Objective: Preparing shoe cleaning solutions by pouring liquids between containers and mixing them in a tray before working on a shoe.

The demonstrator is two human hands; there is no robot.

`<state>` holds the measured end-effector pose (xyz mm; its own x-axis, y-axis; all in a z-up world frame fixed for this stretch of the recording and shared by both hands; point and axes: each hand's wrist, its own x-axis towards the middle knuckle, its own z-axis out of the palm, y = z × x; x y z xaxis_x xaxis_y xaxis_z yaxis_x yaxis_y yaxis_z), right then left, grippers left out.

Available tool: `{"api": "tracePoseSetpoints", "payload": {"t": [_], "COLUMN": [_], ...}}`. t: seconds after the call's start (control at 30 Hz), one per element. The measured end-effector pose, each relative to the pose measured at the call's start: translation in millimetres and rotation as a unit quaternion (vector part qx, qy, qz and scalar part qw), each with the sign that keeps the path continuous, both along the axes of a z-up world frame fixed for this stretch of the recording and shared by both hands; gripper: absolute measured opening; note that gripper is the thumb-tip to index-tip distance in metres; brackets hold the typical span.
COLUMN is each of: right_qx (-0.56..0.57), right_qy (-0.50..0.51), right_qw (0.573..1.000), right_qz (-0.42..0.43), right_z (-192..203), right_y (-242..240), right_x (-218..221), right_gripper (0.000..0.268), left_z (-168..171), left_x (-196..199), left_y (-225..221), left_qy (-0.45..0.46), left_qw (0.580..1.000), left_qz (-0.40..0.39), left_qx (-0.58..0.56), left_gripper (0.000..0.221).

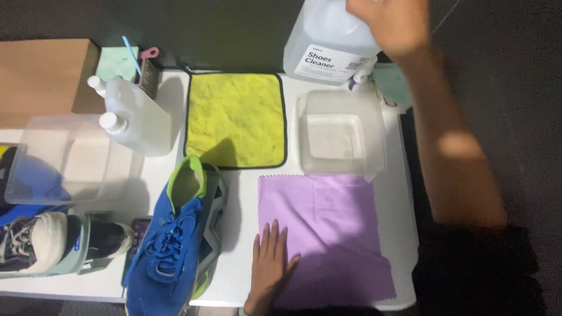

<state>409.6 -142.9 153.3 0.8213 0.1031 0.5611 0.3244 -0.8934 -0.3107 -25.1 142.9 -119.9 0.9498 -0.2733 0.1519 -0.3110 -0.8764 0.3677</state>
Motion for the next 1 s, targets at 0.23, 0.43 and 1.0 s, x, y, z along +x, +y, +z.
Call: {"api": "tracePoseSetpoints", "payload": {"t": [0.23, 0.43, 1.0], "right_qx": [0.002, -0.041, -0.091], "right_qy": [-0.093, -0.012, -0.103], "right_qw": [0.985, 0.996, 0.983], "right_qz": [0.143, 0.078, 0.122], "right_z": [-25.2, -84.7, -175.2], "right_y": [36.2, 40.8, 23.4], "right_x": [35.7, 59.2, 91.9], "right_gripper": [0.017, 0.024, 0.026], "left_z": [-15.1, -15.1, -10.2], "left_x": [3.2, 2.3, 2.4], "left_y": [4.0, 7.1, 13.7], "left_qy": [-0.074, -0.083, -0.03], "left_qw": [0.996, 0.994, 0.999], "left_qz": [0.021, 0.015, 0.0], "left_qx": [0.053, 0.068, 0.044], "left_gripper": [0.086, 0.095, 0.106]}}
